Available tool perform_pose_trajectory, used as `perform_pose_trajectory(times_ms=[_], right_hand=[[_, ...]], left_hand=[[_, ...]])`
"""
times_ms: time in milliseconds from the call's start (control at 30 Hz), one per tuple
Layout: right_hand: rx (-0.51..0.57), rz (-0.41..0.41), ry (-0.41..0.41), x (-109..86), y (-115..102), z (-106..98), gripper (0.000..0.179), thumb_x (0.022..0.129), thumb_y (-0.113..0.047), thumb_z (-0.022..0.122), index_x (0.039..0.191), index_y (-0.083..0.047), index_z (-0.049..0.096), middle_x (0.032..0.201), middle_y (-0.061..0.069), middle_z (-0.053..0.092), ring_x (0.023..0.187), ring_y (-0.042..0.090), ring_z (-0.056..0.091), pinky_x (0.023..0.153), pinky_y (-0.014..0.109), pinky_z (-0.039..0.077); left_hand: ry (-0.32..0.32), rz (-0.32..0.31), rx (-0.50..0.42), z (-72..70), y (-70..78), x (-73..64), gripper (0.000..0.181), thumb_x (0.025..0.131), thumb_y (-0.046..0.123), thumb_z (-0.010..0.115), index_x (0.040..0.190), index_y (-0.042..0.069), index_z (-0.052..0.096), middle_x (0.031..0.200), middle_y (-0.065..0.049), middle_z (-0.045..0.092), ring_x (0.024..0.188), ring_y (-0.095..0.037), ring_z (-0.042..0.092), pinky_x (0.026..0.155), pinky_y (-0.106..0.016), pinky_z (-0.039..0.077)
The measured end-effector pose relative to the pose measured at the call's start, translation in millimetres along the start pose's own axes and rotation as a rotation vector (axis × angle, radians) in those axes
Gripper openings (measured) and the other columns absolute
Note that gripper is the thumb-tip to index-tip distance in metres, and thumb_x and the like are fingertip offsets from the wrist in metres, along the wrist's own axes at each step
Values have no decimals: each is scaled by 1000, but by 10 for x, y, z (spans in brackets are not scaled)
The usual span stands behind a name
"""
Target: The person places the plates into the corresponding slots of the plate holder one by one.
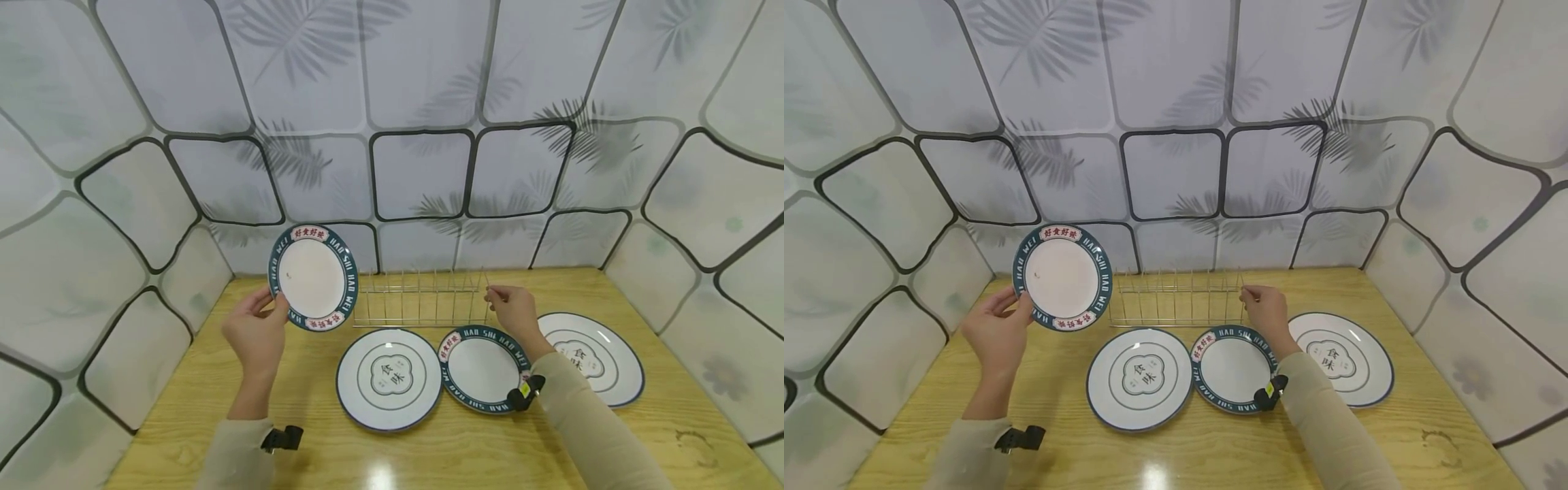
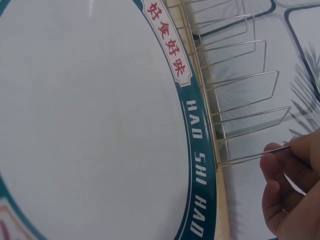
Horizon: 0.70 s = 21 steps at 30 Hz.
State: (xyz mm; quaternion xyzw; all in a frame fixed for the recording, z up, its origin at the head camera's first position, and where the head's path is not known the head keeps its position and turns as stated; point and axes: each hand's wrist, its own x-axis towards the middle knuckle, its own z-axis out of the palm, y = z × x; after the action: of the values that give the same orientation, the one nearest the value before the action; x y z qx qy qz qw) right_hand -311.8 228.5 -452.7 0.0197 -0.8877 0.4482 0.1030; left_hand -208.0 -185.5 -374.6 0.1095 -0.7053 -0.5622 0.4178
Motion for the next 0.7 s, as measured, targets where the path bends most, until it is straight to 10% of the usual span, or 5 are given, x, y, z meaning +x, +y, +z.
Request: perform_pose_trajectory(times_ms=[700], right_hand=[[-53, -38, 26, -27, -12, 3, 31, 103, -18, 55, 125, 2, 66, 101, 15, 72, 85, 26, 70, 68, 34, 58]], left_hand=[[-15, 306, 155, 364, 12, -41, 18, 84, 2, 72, 101, -1, 76, 96, -13, 74, 61, -26, 70, 53, -3, 43]])
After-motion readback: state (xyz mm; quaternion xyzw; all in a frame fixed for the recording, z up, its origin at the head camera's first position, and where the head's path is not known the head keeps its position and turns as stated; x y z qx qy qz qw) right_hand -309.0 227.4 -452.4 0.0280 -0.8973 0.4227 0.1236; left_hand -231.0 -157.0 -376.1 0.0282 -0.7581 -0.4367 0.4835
